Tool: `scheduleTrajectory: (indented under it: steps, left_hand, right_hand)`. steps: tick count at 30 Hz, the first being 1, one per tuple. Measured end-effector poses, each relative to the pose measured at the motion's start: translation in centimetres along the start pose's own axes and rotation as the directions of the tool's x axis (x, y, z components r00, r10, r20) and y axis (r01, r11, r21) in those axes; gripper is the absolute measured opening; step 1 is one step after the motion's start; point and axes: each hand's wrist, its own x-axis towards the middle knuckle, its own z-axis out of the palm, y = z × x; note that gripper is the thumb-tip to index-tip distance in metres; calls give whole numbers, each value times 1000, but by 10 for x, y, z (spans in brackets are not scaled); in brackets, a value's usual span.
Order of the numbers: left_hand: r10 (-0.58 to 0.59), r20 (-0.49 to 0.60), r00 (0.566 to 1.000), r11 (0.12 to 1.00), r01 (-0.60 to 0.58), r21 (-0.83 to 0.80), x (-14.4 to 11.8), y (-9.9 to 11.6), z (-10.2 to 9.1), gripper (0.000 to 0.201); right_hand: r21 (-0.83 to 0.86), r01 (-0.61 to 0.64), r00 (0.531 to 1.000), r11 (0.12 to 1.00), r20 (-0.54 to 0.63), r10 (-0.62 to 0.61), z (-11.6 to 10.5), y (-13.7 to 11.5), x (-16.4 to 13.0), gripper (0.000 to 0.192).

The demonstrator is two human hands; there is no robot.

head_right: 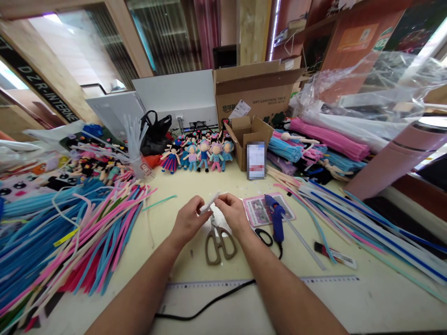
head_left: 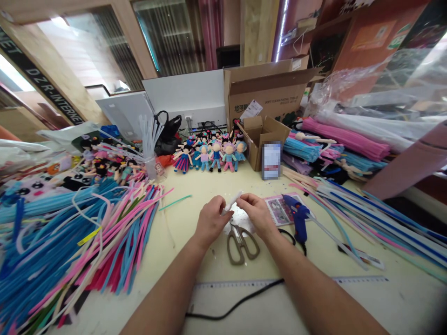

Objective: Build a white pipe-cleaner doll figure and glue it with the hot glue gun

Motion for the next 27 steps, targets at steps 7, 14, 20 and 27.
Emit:
scheduleTrajectory:
  steps: [7,14,20,27]
  left_hand:
    - [70,-27,997,997,-70,-10,1,2,2,18]
    - [18,23,1000,968,-11,-250,1,0,5,18]
    - [66,69,995,960,-44,-277,2,2,3,17]
    - [91,35,995,969,-80,-235,3,-3,8,12]
  right_hand:
    - [4,-21,1000,1000,-5,21,2,-2,-1,10]
    - [30,-39,999,999,-10,39,2,-1,1,7]
    - [16,-58,998,998,-4,58,3,2,2,7]
    - [42,-49,996,998,71,46,5,8,2,8]
